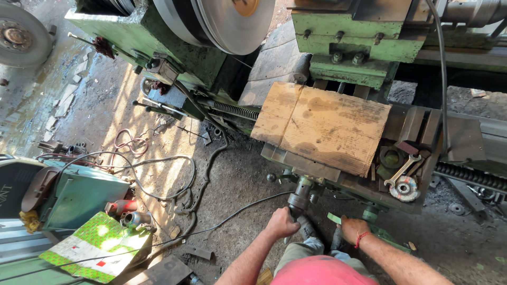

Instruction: The person operates a milling machine, using both hands to turn the control knobs and levers to adjust the machine's position. They repeatedly move the controls back and forth while a wooden block is clamped on the machine table.

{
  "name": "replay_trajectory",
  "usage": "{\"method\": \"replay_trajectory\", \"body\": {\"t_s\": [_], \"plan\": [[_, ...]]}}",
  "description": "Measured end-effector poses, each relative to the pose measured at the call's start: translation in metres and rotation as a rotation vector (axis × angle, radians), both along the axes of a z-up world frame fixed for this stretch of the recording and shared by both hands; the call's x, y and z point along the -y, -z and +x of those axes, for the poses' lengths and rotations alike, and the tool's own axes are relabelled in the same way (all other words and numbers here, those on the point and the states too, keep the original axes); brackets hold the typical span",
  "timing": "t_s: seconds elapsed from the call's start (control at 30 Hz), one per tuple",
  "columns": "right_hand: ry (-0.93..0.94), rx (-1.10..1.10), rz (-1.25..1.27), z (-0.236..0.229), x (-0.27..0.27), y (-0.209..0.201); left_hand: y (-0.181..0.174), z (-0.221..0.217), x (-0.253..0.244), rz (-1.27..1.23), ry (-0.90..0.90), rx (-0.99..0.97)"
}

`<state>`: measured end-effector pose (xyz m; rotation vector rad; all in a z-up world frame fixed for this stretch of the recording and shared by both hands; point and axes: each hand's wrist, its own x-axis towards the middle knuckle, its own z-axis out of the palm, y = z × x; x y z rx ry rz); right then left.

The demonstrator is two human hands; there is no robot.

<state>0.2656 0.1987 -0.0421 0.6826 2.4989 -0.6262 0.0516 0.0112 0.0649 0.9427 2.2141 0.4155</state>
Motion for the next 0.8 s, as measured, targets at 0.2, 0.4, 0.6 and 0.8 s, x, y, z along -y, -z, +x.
{"method": "replay_trajectory", "body": {"t_s": [0.2, 0.4, 0.6, 0.8], "plan": [[0.008, 0.015, 0.006, 0.0, 0.001, 0.003, -0.001, -0.014, 0.002, -0.034, 0.006, 0.153], [-0.002, 0.019, 0.007, -0.003, 0.001, -0.003, -0.006, -0.016, 0.002, -0.057, 0.02, 0.177], [0.051, 0.062, 0.077, -0.006, 0.005, -0.024, -0.008, -0.017, 0.001, -0.035, 0.009, 0.195], [0.253, -0.351, -0.34, -0.031, 0.042, -0.013, -0.008, -0.023, 0.003, 0.022, 0.034, 0.294]]}}
